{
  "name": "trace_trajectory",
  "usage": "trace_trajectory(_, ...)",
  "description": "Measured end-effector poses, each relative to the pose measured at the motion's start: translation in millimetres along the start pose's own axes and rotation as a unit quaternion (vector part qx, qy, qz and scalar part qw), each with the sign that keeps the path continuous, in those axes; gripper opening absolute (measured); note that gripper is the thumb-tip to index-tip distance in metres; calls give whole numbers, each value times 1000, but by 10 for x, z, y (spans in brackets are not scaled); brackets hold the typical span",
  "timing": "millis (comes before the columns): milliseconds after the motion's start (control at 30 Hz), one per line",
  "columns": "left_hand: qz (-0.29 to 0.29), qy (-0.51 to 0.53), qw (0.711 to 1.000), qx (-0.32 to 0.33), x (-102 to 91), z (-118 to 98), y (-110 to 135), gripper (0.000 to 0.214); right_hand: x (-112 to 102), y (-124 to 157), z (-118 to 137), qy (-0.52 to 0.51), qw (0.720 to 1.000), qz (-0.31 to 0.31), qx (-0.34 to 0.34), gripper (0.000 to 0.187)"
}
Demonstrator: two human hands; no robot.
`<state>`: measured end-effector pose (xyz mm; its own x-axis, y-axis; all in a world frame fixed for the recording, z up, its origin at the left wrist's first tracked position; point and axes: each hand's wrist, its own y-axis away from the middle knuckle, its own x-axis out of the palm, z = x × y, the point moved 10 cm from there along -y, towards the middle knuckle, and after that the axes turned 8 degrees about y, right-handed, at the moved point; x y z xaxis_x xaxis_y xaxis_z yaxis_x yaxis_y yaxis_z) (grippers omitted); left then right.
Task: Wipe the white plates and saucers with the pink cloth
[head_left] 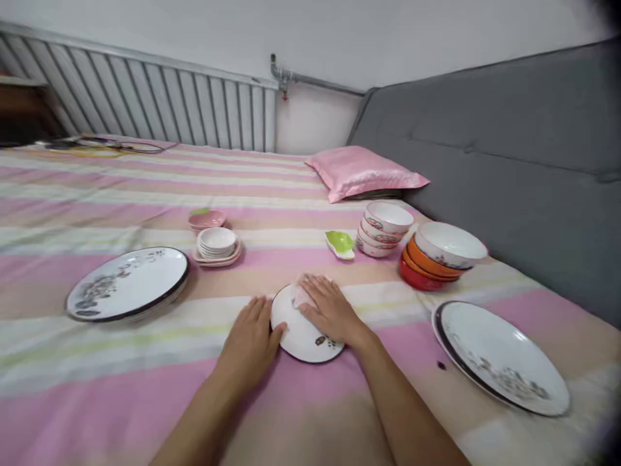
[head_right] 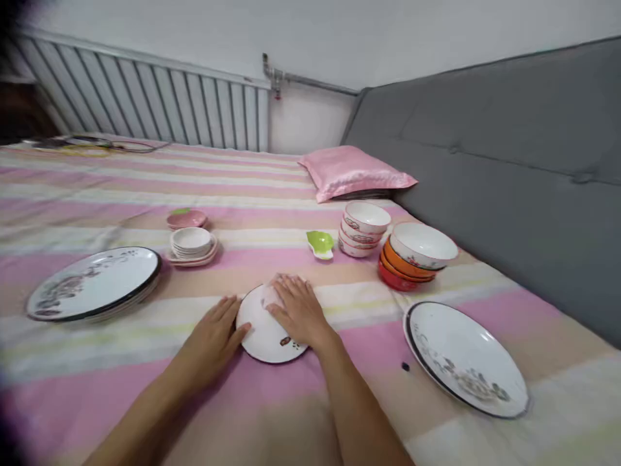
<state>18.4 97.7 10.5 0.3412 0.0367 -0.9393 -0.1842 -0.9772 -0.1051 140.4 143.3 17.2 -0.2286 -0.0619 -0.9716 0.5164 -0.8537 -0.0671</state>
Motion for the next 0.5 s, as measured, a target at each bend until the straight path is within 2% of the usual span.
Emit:
trace_trajectory(300, -49, -6, 999, -1, -64, 5, 65, 55, 58, -23, 116, -26, 999, 8, -21, 59)
trace_trajectory(500, -60, -1, 998, 23, -52, 22, 88, 53, 40, 10, 474, -129, 986, 49, -97, 58)
